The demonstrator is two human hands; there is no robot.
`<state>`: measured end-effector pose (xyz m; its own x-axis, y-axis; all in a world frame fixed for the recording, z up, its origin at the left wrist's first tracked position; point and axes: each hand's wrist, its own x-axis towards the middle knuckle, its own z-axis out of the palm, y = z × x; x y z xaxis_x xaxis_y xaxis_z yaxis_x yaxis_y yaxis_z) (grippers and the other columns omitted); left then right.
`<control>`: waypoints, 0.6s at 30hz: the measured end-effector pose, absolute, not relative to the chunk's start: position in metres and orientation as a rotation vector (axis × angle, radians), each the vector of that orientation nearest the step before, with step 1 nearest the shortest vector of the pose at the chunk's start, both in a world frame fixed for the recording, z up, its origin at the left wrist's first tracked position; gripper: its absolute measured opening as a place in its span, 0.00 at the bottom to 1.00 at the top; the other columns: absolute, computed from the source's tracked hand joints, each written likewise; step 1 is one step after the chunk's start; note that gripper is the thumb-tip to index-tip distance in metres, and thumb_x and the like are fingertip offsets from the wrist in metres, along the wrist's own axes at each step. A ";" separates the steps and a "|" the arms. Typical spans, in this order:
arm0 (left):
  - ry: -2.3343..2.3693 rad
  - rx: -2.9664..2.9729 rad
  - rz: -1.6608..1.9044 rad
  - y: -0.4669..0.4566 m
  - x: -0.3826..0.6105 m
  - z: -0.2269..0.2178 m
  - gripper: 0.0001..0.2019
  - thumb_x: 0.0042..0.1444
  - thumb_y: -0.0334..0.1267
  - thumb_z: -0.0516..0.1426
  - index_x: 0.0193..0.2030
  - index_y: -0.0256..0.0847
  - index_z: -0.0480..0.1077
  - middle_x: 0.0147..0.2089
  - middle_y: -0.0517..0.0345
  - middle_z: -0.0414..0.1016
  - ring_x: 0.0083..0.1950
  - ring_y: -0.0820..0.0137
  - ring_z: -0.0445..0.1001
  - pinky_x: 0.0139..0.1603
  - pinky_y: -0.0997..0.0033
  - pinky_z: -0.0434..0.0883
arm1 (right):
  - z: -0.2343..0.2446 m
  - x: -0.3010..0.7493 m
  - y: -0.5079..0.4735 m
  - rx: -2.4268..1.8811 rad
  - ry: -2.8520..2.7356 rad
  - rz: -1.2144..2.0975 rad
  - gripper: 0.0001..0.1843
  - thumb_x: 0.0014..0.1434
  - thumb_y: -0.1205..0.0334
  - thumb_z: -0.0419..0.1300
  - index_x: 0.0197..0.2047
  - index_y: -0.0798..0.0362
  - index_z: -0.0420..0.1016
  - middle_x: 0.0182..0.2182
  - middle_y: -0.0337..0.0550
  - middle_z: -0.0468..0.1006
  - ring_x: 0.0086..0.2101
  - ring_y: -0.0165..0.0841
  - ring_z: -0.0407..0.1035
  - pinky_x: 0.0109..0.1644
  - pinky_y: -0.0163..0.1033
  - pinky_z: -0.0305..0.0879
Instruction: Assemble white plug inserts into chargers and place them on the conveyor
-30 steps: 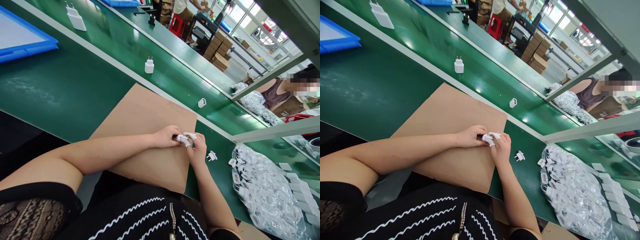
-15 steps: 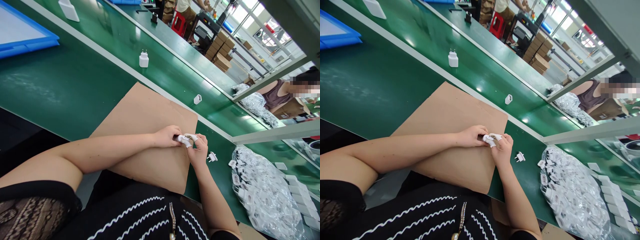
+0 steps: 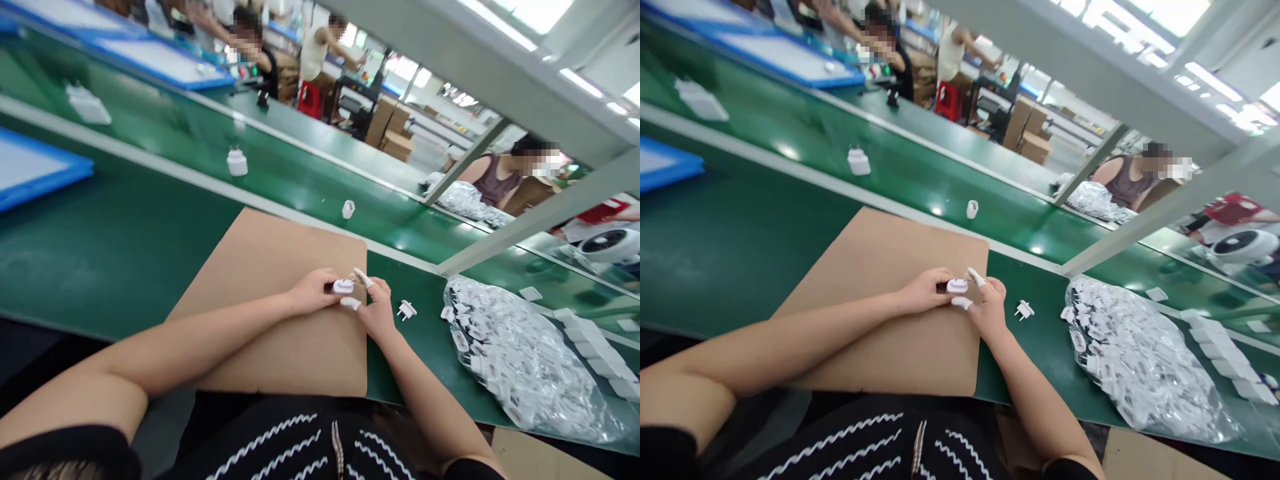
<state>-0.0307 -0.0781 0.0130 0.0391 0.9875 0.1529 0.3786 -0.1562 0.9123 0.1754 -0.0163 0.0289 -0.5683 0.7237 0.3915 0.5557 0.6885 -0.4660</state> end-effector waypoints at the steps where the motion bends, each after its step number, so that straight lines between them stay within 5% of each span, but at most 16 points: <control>1: 1.428 1.624 1.078 -0.076 -0.030 0.015 0.13 0.54 0.48 0.65 0.38 0.40 0.79 0.39 0.53 0.78 0.40 0.63 0.77 0.43 0.65 0.72 | 0.033 0.186 -0.014 -1.022 -2.338 0.374 0.28 0.62 0.55 0.65 0.65 0.45 0.72 0.54 0.49 0.78 0.54 0.45 0.68 0.61 0.52 0.62; 5: 1.623 1.626 0.972 -0.040 -0.041 0.020 0.23 0.53 0.53 0.64 0.50 0.42 0.78 0.47 0.53 0.82 0.44 0.60 0.79 0.45 0.65 0.73 | 0.049 0.237 -0.006 -1.531 -2.398 0.223 0.38 0.56 0.52 0.71 0.67 0.50 0.68 0.60 0.59 0.69 0.57 0.53 0.65 0.57 0.56 0.65; 8: 1.842 1.725 0.917 0.020 -0.051 0.025 0.24 0.52 0.55 0.62 0.51 0.42 0.78 0.48 0.52 0.82 0.46 0.57 0.79 0.44 0.65 0.72 | 0.049 0.261 -0.001 -1.837 -2.348 0.370 0.33 0.54 0.59 0.72 0.62 0.52 0.71 0.56 0.59 0.71 0.51 0.51 0.68 0.52 0.51 0.67; 11: 2.031 1.804 0.862 0.079 -0.052 0.027 0.22 0.54 0.55 0.58 0.47 0.41 0.77 0.47 0.48 0.83 0.47 0.54 0.79 0.44 0.64 0.71 | 0.039 0.264 0.004 -1.772 -2.280 0.483 0.19 0.57 0.71 0.65 0.52 0.51 0.77 0.50 0.49 0.75 0.48 0.41 0.70 0.53 0.43 0.65; 15: 2.203 1.833 0.671 0.120 -0.053 0.025 0.21 0.56 0.55 0.53 0.41 0.39 0.74 0.45 0.41 0.82 0.49 0.48 0.79 0.47 0.59 0.72 | 0.020 0.256 0.009 -1.626 -2.178 0.534 0.23 0.58 0.73 0.62 0.56 0.49 0.77 0.49 0.46 0.74 0.50 0.39 0.70 0.55 0.40 0.66; 18: 2.328 1.857 0.659 0.121 -0.055 0.022 0.25 0.53 0.55 0.55 0.48 0.37 0.73 0.58 0.35 0.77 0.62 0.39 0.72 0.58 0.46 0.70 | 0.010 0.254 0.012 -1.451 -2.011 0.651 0.18 0.59 0.71 0.65 0.53 0.50 0.80 0.48 0.47 0.71 0.47 0.38 0.70 0.54 0.41 0.68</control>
